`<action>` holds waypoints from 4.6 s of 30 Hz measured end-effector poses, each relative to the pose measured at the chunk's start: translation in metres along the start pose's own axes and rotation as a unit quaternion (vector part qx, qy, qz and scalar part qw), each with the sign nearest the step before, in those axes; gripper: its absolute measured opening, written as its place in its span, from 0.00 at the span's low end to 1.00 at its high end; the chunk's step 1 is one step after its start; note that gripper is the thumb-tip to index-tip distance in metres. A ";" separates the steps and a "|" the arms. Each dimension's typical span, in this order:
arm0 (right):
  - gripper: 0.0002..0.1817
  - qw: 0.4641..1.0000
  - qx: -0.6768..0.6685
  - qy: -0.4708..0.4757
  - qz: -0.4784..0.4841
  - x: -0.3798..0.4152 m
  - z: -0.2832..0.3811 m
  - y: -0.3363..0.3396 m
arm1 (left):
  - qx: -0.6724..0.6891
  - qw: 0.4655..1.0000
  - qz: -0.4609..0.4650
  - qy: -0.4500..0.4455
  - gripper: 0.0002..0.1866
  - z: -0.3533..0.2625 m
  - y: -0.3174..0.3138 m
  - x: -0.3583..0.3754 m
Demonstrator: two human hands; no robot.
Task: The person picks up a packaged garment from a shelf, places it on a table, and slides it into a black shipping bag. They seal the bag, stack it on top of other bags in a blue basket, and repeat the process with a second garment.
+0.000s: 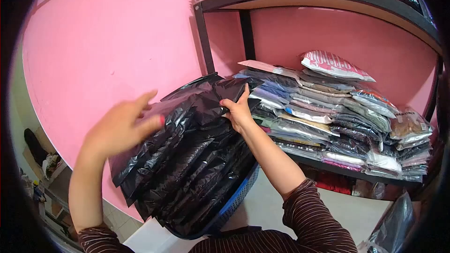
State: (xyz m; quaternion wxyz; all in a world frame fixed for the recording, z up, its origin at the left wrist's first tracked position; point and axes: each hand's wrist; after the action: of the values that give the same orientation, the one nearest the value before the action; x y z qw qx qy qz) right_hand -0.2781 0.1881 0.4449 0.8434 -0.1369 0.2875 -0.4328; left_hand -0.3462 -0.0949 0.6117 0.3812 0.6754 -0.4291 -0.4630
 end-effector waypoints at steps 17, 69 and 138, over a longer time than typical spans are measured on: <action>0.60 0.981 0.149 0.118 -0.033 -0.008 -0.034 0.002 | -0.092 0.992 -0.053 0.063 0.39 0.035 -0.059 0.044; 0.59 0.482 0.771 -0.415 0.031 0.653 0.066 0.509 | 0.145 0.980 0.131 -0.050 0.39 -0.162 -0.652 0.205; 0.02 0.380 0.866 0.157 -0.284 0.361 0.387 0.644 | 0.264 0.839 -0.058 -0.471 0.32 -0.609 -0.608 -0.151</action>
State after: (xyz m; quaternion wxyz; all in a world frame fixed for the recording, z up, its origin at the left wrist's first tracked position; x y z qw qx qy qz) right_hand 0.5407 0.2679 0.3122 0.2709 0.6650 -0.1718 -0.6745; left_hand 0.3412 0.3255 0.2730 -0.0877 0.4745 -0.6227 -0.6159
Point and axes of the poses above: each hand's wrist, its own x-axis away from the middle knuckle, its own y-axis out of the back of the hand, z = x × y, and after that the axes turned 10 degrees about x, right-handed
